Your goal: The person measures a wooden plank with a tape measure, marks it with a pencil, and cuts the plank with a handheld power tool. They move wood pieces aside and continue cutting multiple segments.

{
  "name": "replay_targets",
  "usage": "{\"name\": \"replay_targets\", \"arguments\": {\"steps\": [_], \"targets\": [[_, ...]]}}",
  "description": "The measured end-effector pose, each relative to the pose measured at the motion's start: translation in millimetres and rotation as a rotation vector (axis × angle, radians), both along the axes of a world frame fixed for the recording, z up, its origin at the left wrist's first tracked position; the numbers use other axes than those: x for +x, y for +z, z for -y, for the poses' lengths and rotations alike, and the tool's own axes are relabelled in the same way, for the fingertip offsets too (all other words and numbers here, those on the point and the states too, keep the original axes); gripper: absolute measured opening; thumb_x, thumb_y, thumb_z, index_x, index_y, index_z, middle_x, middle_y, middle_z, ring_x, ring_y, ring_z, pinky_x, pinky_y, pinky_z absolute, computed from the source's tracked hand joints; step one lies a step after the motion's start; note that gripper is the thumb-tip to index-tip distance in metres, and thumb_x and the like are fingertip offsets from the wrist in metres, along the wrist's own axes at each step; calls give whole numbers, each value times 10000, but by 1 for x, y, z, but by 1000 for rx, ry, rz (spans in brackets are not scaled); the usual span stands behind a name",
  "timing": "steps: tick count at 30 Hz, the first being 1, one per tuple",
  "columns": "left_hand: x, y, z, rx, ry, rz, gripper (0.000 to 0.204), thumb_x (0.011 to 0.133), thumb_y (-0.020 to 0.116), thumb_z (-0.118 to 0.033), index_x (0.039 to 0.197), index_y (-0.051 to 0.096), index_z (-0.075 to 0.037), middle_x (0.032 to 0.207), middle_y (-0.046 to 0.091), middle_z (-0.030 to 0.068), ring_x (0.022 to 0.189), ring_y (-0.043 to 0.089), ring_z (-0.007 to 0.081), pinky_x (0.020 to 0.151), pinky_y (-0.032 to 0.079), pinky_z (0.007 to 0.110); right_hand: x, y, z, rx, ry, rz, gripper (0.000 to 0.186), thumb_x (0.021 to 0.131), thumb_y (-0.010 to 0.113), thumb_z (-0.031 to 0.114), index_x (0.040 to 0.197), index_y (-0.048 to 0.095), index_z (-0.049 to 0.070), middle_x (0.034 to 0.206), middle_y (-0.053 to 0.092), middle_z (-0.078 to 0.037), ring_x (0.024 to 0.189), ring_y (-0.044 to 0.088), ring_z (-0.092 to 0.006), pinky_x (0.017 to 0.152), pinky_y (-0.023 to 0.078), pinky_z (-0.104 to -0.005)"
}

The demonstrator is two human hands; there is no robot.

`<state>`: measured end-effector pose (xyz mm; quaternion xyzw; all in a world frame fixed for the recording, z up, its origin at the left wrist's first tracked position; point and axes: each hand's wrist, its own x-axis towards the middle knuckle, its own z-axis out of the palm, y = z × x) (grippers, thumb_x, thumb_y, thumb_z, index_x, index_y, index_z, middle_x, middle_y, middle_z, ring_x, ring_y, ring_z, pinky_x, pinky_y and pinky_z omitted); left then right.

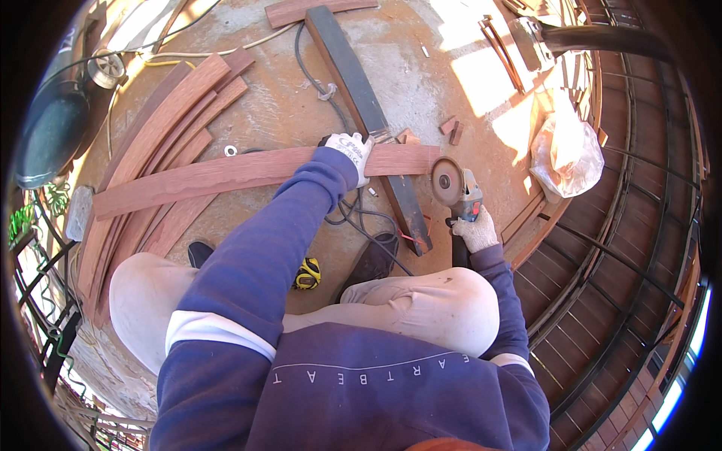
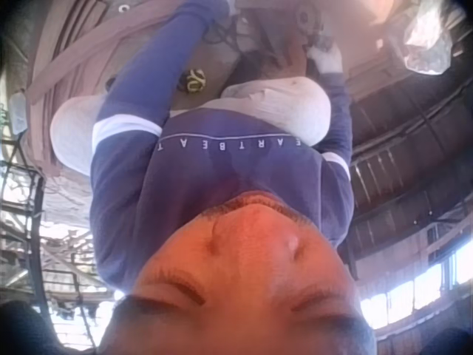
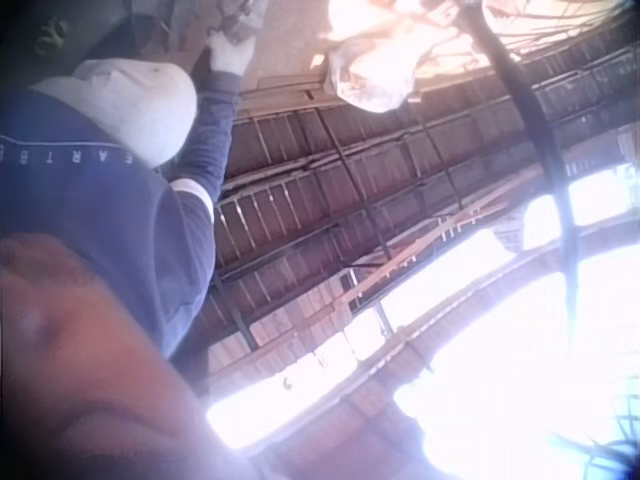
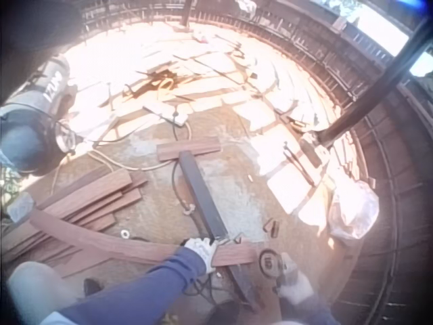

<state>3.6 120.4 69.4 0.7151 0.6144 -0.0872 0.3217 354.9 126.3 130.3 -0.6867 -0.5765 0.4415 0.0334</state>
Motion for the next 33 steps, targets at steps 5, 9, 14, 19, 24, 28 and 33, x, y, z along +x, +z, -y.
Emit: {"name": "replay_targets", "arguments": {"steps": [5,9,14,19,24,28,33], "targets": [[1,-2,0,5,-5,-13,797,819,748,-482,1447,487,-68,1263,610,164,1142,639,309,978,511,423,4,-3,-1,-4,36,47,468,662,810,135,1063,621,-16,931,706,-100,859,670,-203,796,540,-339],[1,-3,0,14,-3,-6,788,818,747,-475,1443,489,-72,1257,613,164,1125,646,312,972,514,426,4,-5,0,-16,-6,-18,471,660,808,139,1065,620,-12,933,705,-99,864,671,-206,802,540,-341],[1,-4,0,21,6,10,757,813,749,-461,1417,502,-76,1247,618,168,1113,652,315,963,519,430,10,-12,0,-23,-41,-60,469,656,796,126,1068,618,-9,934,703,-98,864,669,-203,804,541,-341],[1,-3,-1,9,12,6,750,810,753,-456,1409,506,-80,1238,622,167,1114,652,320,960,522,432,11,-18,-2,-20,-36,-36,462,656,791,117,1064,619,-14,925,699,-89,846,660,-193,791,540,-338],[0,-2,0,18,13,25,752,807,755,-455,1410,505,-80,1246,619,164,1110,653,326,958,522,438,2,-14,-5,-42,-63,-62,450,665,797,123,1060,631,-13,904,694,-81,831,653,-185,778,539,-343],[-1,-6,1,18,18,41,761,803,756,-455,1414,503,-81,1255,616,165,1112,652,326,960,521,443,-3,-14,-5,-16,-55,-29,446,667,796,123,1058,632,-16,902,696,-82,829,654,-185,776,539,-346],[-1,-4,0,14,18,48,760,799,755,-451,1415,503,-83,1258,616,164,1123,647,326,966,515,442,8,-26,-8,-22,-49,-38,458,673,793,122,1076,630,-20,923,701,-95,844,665,-192,788,541,-342]]}}
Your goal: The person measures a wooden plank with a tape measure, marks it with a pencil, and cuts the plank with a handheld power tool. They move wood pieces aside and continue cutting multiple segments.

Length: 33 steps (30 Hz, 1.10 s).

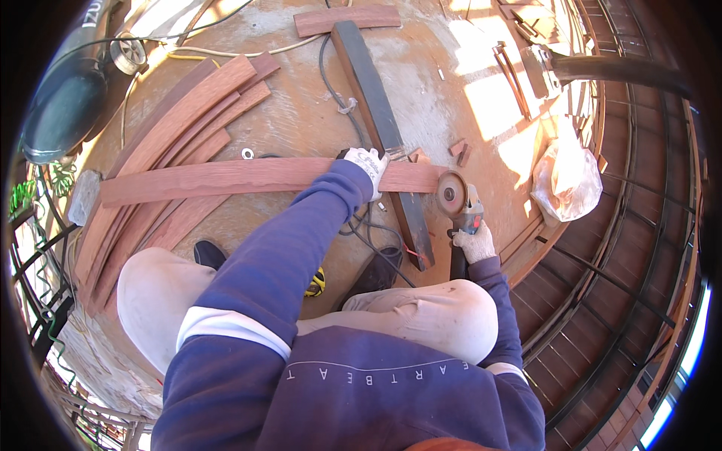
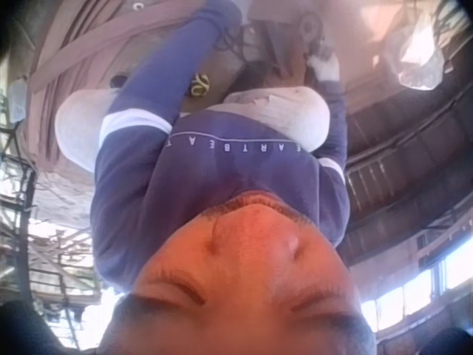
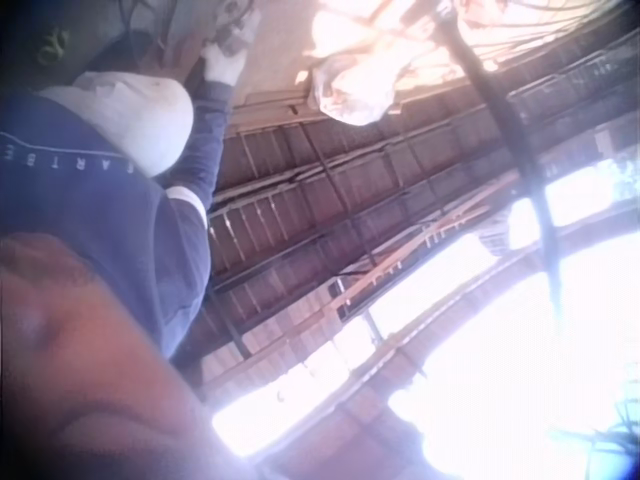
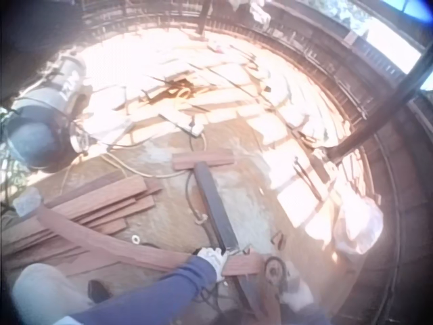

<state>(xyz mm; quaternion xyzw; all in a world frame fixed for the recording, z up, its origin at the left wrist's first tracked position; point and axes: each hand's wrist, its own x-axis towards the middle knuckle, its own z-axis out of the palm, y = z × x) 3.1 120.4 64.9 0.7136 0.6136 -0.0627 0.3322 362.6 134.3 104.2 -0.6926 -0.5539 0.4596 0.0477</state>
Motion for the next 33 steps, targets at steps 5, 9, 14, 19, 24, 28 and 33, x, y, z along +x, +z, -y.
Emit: {"name": "replay_targets", "arguments": {"steps": [5,9,14,19,24,28,33], "targets": [[0,0,0,4,-8,-1,739,803,749,-439,1405,512,-82,1246,623,160,1128,646,321,966,513,442,-4,0,-2,-10,-10,-21,456,677,784,118,1083,629,-20,937,702,-97,854,668,-196,801,541,-340],[-1,-8,3,17,-6,2,737,804,750,-439,1402,516,-77,1239,626,160,1125,647,316,964,510,438,-24,11,-9,-19,51,76,459,680,785,114,1091,627,-17,946,702,-88,854,664,-193,804,541,-336],[0,-6,2,14,-6,0,755,802,755,-443,1415,510,-77,1235,627,162,1123,647,311,960,506,429,-16,-2,-8,-23,-21,-4,459,686,780,105,1107,632,-5,943,697,-74,846,658,-181,792,540,-336],[2,-8,1,18,-20,-5,762,802,755,-446,1419,508,-74,1238,625,162,1124,646,309,953,510,424,-17,-5,-5,-37,-37,-47,450,686,771,104,1098,636,-14,927,689,-69,829,652,-172,776,536,-331],[4,-4,-2,3,-14,4,764,801,755,-452,1414,511,-67,1241,623,163,1125,644,307,950,509,421,-22,0,-21,11,22,-37,440,691,762,106,1094,634,-18,914,685,-66,819,645,-164,772,534,-328],[2,-11,2,36,-21,14,769,792,759,-450,1405,515,-55,1252,622,165,1133,645,307,953,510,420,-33,2,-25,17,67,68,431,698,759,96,1091,631,-24,915,684,-67,816,644,-164,766,533,-326],[1,-8,-2,-23,-33,16,787,779,775,-430,1420,503,-62,1265,635,165,1160,653,317,953,527,461,8,-25,-9,-1,-208,-263,433,726,667,-24,1149,573,-10,915,656,-95,759,682,-223,632,589,-366]]}}
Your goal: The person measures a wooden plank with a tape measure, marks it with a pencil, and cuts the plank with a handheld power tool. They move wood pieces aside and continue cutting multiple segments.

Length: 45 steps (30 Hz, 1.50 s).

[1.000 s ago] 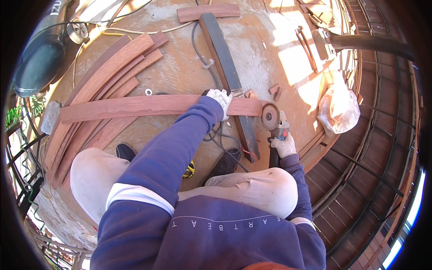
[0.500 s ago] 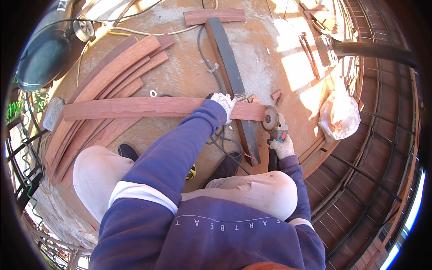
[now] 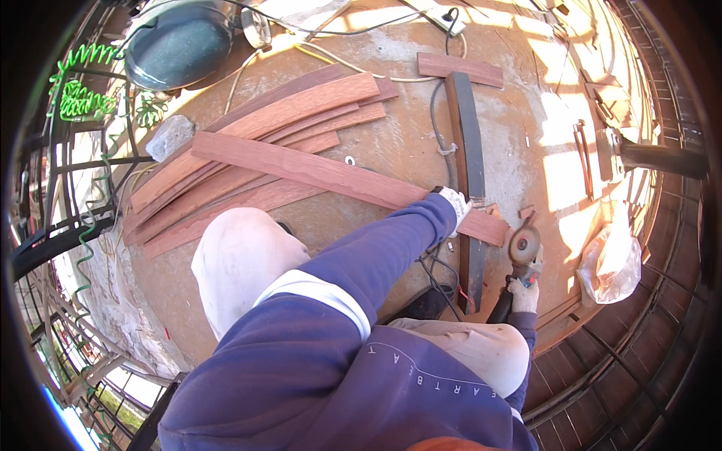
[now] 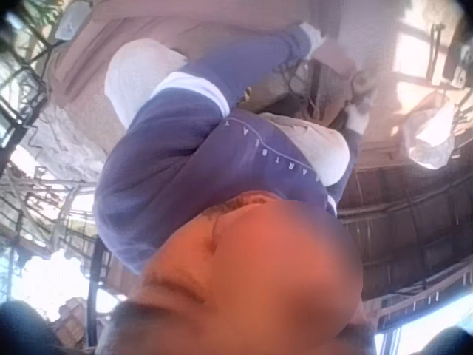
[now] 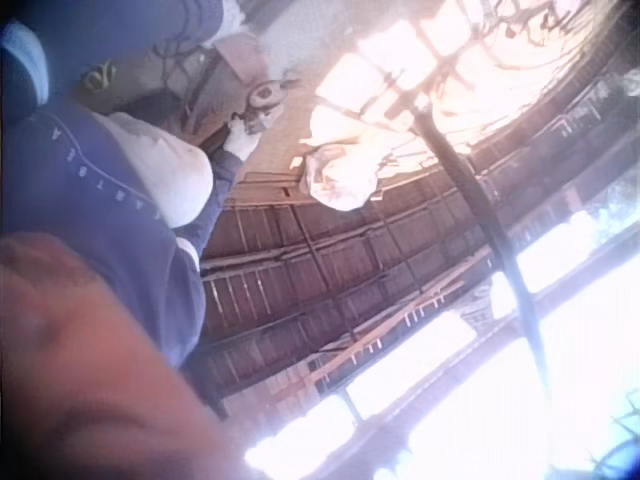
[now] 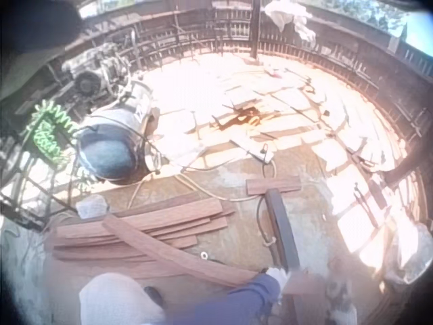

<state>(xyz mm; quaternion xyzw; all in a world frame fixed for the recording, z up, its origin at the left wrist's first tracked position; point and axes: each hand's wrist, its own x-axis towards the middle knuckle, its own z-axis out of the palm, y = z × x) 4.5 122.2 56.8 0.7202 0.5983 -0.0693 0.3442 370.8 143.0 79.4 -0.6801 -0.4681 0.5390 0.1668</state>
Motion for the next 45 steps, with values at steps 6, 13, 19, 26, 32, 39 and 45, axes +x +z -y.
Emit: {"name": "replay_targets", "arguments": {"steps": [6,13,19,26,32,39,45], "targets": [[-45,49,-16,-54,66,-27,897,733,821,-370,1477,447,-35,1284,662,179,1171,664,317,944,546,459,23,24,14,39,-248,-169,423,778,620,11,1188,514,20,843,624,-123,629,633,-272,556,569,-413],[-220,124,15,104,354,-177,883,699,817,-401,1387,464,25,1111,700,241,1053,684,379,934,526,428,-5,41,15,64,-211,-183,389,782,619,24,1161,528,18,847,623,-116,646,648,-257,589,581,-396],[-321,119,134,-151,490,-482,975,727,823,-460,1512,394,-73,1453,493,216,1313,532,371,1088,449,454,-9,14,7,90,-175,-180,404,784,644,12,1174,537,18,867,639,-111,646,650,-253,589,583,-389],[-256,40,250,-40,597,-327,902,836,722,-532,1530,371,-76,1444,475,184,1356,438,345,1108,387,499,-21,31,7,106,-177,-175,431,779,651,13,1196,543,11,873,660,-124,639,664,-267,585,585,-392],[-232,-14,269,-40,644,-453,953,757,777,-547,1503,412,-80,1453,453,161,1367,405,336,1125,349,508,-44,54,15,178,-126,-140,364,774,624,44,1130,556,3,835,638,-115,645,664,-266,581,589,-394],[-234,-1,248,-49,669,-376,927,692,835,-473,1429,449,-64,1411,501,199,1314,489,362,1081,432,477,-36,64,19,166,-222,-190,384,759,632,11,1131,540,17,824,639,-122,610,653,-246,553,566,-383],[-230,94,183,8,422,-149,1011,714,804,-516,1433,395,65,1251,603,310,1121,633,422,983,503,420,-32,73,16,154,-130,-90,380,740,659,-3,1105,554,-6,843,629,-79,665,647,-189,618,541,-324]]}}
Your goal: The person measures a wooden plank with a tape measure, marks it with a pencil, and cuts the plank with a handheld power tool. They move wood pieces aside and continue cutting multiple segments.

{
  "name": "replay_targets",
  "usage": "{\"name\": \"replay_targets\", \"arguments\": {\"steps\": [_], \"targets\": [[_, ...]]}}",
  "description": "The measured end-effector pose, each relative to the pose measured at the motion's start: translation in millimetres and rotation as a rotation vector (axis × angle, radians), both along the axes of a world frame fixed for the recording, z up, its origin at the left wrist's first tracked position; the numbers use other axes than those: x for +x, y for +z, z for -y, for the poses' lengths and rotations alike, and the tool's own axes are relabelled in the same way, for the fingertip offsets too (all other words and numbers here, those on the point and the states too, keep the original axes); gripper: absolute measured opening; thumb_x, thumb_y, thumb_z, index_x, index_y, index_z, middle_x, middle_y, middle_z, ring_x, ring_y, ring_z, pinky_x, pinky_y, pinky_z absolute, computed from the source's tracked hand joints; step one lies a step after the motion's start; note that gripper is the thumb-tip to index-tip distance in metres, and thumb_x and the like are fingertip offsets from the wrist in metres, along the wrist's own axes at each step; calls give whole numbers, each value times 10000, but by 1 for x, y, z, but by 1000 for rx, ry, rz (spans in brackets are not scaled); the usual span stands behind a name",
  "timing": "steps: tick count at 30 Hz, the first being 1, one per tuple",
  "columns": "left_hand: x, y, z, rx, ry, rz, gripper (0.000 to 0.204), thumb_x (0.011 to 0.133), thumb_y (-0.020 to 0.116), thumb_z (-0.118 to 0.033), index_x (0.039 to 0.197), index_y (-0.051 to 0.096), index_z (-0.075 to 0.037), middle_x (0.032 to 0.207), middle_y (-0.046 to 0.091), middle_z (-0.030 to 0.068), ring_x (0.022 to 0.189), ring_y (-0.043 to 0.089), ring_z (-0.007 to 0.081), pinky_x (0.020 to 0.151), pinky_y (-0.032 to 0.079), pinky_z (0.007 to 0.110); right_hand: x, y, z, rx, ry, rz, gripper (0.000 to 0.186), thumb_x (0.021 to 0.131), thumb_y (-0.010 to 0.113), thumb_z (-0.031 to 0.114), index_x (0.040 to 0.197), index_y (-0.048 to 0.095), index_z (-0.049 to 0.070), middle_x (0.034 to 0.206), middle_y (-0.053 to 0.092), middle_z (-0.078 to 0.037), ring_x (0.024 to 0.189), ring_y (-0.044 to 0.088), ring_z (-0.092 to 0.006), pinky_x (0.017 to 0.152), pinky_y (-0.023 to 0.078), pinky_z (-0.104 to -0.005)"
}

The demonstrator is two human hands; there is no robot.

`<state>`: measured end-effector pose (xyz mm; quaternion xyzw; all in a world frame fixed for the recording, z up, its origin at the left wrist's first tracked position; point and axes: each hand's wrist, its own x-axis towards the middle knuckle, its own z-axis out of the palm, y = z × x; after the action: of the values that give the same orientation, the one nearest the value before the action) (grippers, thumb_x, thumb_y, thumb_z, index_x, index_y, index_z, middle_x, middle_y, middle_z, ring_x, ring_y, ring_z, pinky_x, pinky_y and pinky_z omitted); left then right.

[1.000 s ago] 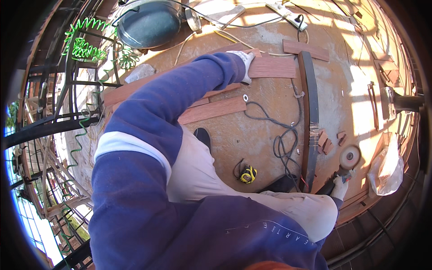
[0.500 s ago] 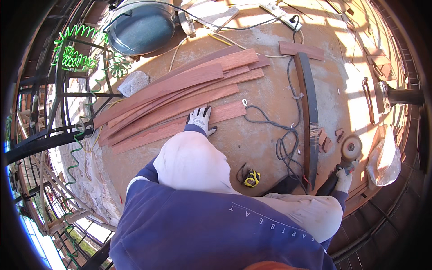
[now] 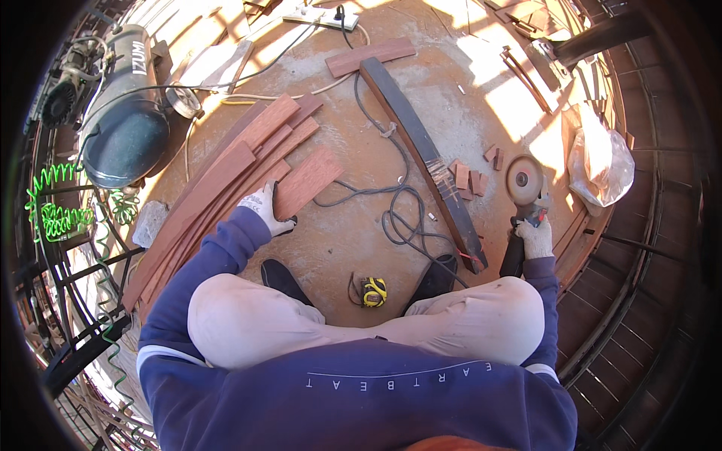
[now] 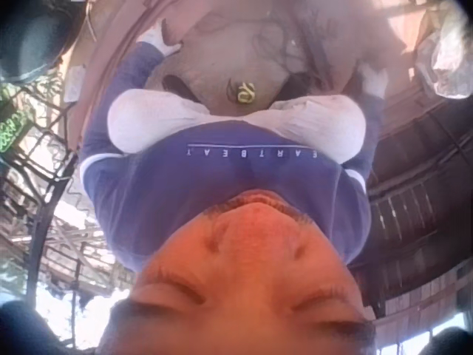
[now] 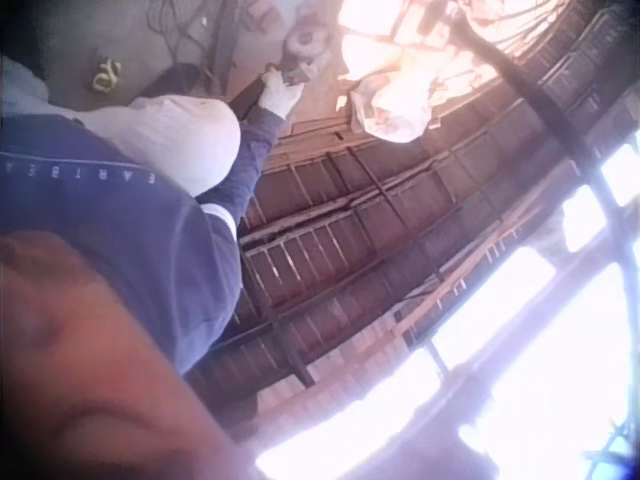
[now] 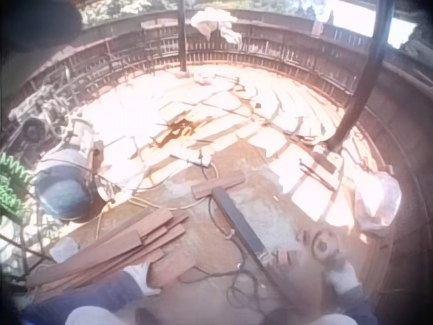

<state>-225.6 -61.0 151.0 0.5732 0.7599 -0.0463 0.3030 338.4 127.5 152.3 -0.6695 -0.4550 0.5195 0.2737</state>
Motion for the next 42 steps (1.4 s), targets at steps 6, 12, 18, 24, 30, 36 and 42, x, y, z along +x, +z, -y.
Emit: {"name": "replay_targets", "arguments": {"steps": [6,12,18,24,30,36,42], "targets": [[85,35,-135,-122,-147,102,1066,735,790,-532,1466,335,97,1189,633,328,1118,644,419,973,508,414,25,-14,-2,-3,87,-13,403,721,718,8,1091,559,18,912,620,-48,798,620,-141,708,529,-305],[178,-44,-186,-174,-195,86,1021,748,785,-500,1491,343,42,1272,635,250,1161,645,365,1011,510,404,20,-21,-17,-28,178,37,528,665,806,44,1142,581,23,973,669,-51,840,634,-147,756,537,-314],[214,-69,-190,-183,-116,116,961,765,786,-495,1481,382,2,1320,606,218,1214,618,337,1044,492,400,11,-17,-38,-42,360,145,541,674,811,47,1167,591,15,1002,685,-67,891,648,-150,794,544,-316],[223,-86,-182,-41,-68,136,843,754,787,-473,1403,471,-37,1250,620,193,1152,632,345,1010,504,418,-4,-20,-70,-137,435,61,561,669,813,37,1184,593,11,1014,687,-62,908,649,-141,811,548,-313],[222,-94,-177,52,-38,189,751,757,765,-468,1341,533,-57,1204,631,181,1105,649,337,972,521,425,-22,-20,-94,-91,658,286,574,672,820,67,1193,587,6,1017,683,-57,904,643,-134,809,545,-309],[220,-99,-174,63,-38,181,759,776,741,-482,1366,533,-52,1204,632,181,1094,656,336,964,527,420,-30,-23,-94,-97,704,284,563,680,833,90,1181,591,7,1003,683,-52,883,632,-126,797,539,-304],[220,-94,-177,75,-46,196,760,780,745,-475,1370,529,-48,1203,634,183,1094,657,337,961,530,419,-32,-17,-92,-82,682,303,563,678,849,96,1171,593,8,996,687,-54,875,630,-126,793,540,-303]]}}
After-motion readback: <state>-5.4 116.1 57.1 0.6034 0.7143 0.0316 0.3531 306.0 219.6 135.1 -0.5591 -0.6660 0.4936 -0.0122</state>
